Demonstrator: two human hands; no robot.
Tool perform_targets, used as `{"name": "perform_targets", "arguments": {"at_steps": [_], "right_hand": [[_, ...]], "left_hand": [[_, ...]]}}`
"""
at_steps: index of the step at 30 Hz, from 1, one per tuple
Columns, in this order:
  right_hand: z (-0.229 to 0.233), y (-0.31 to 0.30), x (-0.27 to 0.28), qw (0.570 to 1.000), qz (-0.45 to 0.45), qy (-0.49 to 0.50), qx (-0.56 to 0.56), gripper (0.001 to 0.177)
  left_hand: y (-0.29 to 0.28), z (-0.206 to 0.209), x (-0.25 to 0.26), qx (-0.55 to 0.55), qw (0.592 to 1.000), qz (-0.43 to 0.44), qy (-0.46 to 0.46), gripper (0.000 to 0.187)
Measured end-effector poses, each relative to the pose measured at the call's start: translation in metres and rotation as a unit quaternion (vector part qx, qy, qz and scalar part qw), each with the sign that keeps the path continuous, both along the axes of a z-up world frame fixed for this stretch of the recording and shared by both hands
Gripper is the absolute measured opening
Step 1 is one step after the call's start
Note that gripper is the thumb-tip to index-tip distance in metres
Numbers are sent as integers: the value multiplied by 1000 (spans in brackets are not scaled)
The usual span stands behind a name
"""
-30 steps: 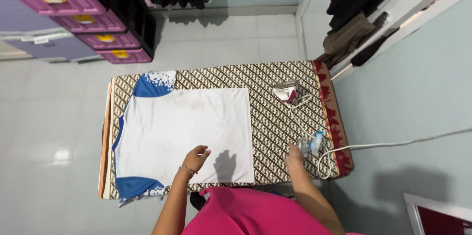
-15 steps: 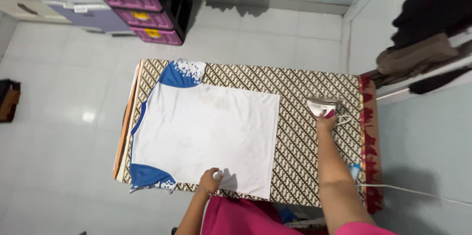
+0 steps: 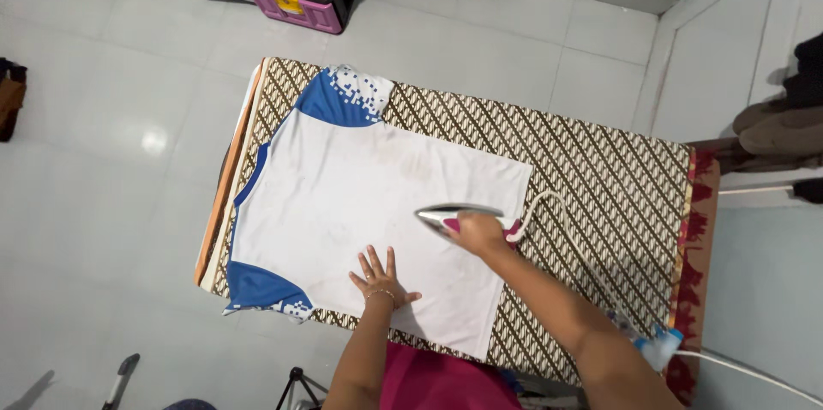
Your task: The person irons a maroon t-shirt, then a white and blue t-shirt, and finally a red t-shirt on an ironing board. They spray water on the shirts before ironing, fold each shirt after ironing, and place them in a stack.
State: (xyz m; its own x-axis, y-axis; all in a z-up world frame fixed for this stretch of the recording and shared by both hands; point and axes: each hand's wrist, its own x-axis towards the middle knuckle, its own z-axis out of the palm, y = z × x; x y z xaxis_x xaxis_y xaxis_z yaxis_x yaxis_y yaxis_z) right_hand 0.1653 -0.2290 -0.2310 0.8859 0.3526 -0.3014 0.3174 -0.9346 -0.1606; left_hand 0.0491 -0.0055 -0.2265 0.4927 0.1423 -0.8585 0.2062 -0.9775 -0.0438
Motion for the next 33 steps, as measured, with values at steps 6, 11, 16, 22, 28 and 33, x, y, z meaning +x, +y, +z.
{"name": "perform_targets", "arguments": {"at_steps": [6,11,16,22,28,33], "right_hand": [[-5,-32,49,990,-124,64,-31,56],[-15,-73,109,946,-272,136,-111,66],[-19,-117,157,950,-287,-46,-116,53],[-4,-82,138,956,-267,62,-104,60],[8,-16,42,990,-117,45,-59,63],[2,-20,53,979,-192,34,-65,60]], "left_hand": [[5,-13,0,-22,999,1,33,140],[6,-12,10,-17,999,0,52,141],[10,-14,5,-34,998,7,46,142],[11,-22,5,-49,998,11,38,142],[16,-23,-1,-71,997,13,6,141],[24,-19,-12,-117,991,33,-51,131]]}}
